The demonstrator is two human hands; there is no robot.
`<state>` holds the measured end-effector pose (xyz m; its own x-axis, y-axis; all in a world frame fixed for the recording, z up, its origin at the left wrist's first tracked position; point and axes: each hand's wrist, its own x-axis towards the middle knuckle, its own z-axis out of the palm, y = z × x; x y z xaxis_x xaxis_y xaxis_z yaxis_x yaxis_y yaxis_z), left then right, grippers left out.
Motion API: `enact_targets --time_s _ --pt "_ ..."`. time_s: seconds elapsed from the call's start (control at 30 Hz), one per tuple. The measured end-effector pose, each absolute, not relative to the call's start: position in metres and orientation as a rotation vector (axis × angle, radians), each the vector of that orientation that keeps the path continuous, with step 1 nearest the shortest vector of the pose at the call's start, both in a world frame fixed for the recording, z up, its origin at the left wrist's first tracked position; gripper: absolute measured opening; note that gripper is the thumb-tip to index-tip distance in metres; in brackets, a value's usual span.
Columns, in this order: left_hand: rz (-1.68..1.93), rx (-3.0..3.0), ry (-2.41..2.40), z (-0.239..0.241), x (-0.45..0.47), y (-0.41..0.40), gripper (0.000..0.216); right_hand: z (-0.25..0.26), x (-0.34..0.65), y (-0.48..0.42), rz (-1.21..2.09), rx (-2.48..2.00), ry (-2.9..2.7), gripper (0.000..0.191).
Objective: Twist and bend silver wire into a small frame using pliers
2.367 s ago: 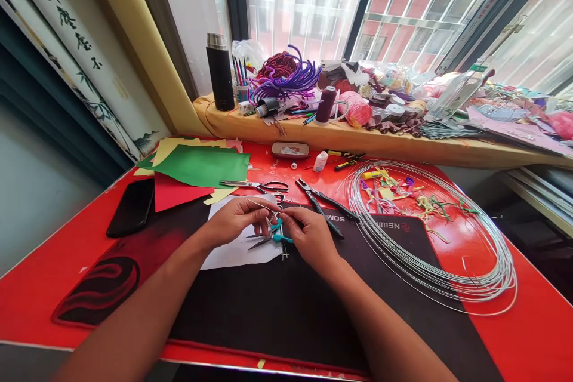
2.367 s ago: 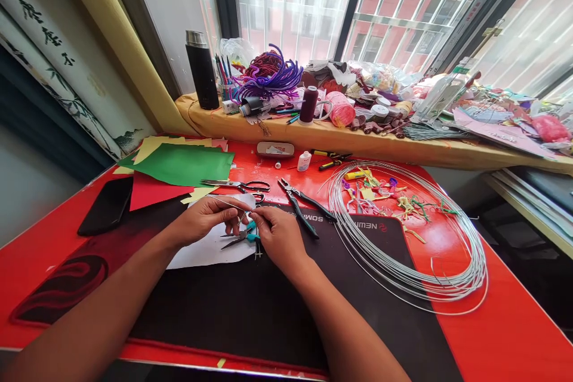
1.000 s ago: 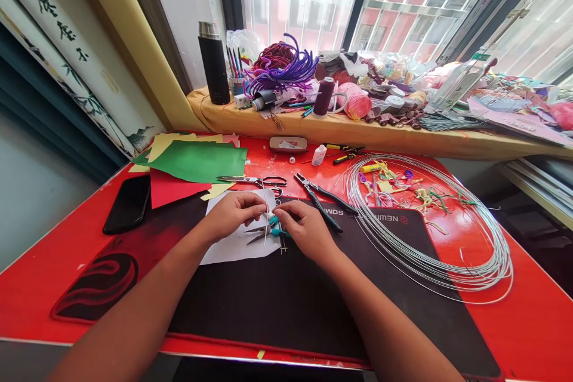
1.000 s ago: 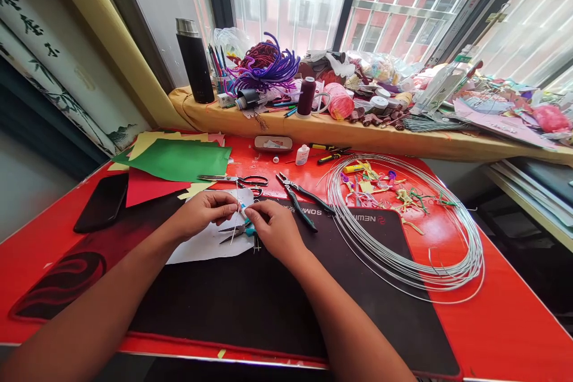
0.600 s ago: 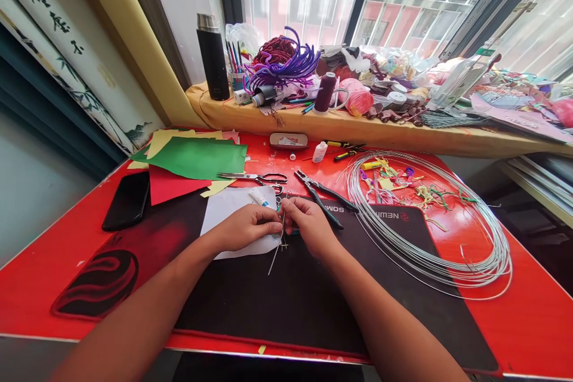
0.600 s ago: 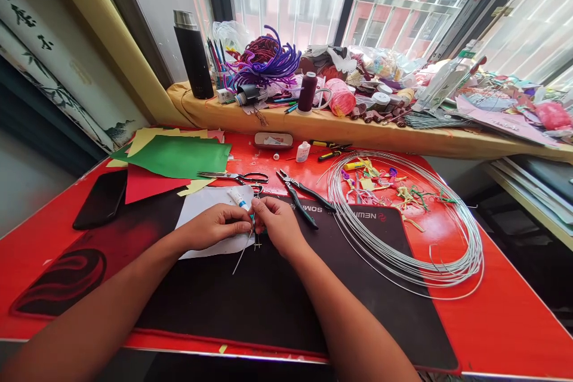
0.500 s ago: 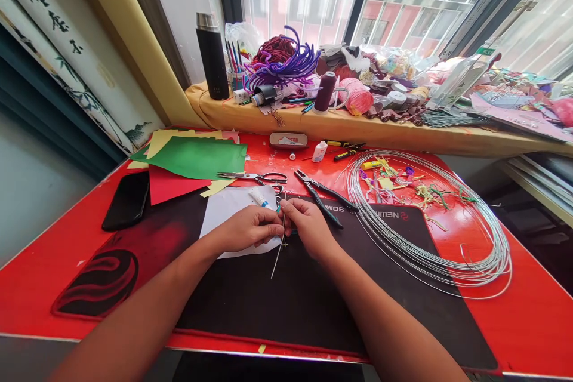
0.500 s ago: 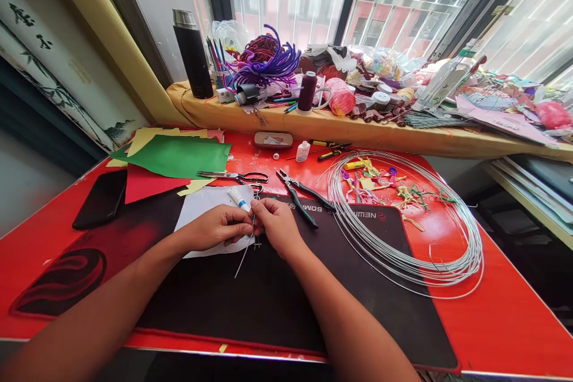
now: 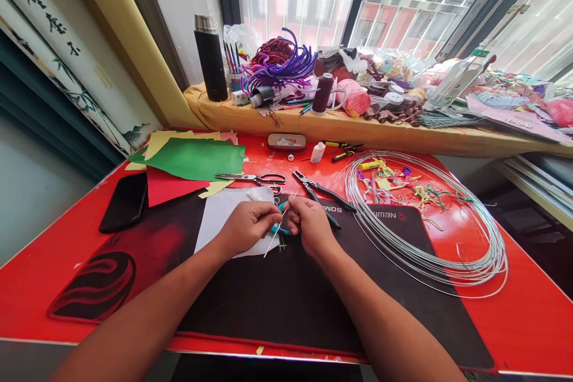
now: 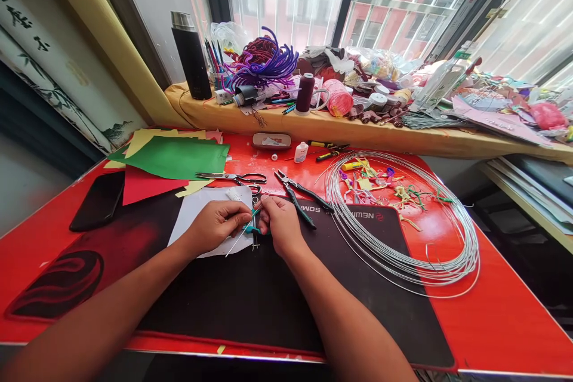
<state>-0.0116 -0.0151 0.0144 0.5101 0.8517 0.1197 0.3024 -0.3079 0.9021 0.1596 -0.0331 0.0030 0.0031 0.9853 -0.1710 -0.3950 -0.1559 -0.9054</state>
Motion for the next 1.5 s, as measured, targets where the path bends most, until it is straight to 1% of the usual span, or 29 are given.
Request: enact_targets --time_s 0.23,0.4,0.57,0.67,0.77,0.9,1.03,1.17,1.37,1.5 --pt "0.87 1.822 1.015 0.014 -0.012 -0.012 0.025 0.004 0.159 -0.034 1.503 -1.016 -0.676 0.03" --pt "0.803 1.593 0.923 0.009 -0.016 -0.006 0.035 0.005 0.161 -0.034 1.559 -0.988 -0.655 0.032" --pt "0.712 1.286 0.737 0.006 -0.012 -0.006 0.044 0.009 0.162 -0.035 1.557 -0.917 -0.771 0.035" --pt "0.722 1.078 0.647 0.005 -0.006 -0.01 0.042 0.01 0.161 -0.036 1.516 -0.932 -0.834 0.034" --pt "0.756 0.977 0.616 0.005 -0.003 -0.012 0.038 0.011 0.159 -0.037 1.419 -0.985 -0.853 0.038" --pt "0.797 1.004 0.621 0.01 -0.007 -0.01 0.04 0.011 0.158 -0.037 1.326 -1.005 -0.83 0.038" --pt "0.849 1.185 0.731 0.015 -0.012 -0.007 0.04 0.01 0.158 -0.037 1.293 -1.007 -0.826 0.035" --pt "0.863 1.281 0.814 0.017 -0.013 -0.007 0.037 0.011 0.157 -0.038 1.328 -1.019 -0.818 0.035" --pt "0.832 1.289 0.798 0.016 -0.012 -0.008 0.043 0.009 0.157 -0.038 1.359 -0.993 -0.795 0.038" --pt "0.872 1.287 0.793 0.014 -0.013 -0.008 0.041 0.009 0.157 -0.039 1.378 -0.945 -0.832 0.037"
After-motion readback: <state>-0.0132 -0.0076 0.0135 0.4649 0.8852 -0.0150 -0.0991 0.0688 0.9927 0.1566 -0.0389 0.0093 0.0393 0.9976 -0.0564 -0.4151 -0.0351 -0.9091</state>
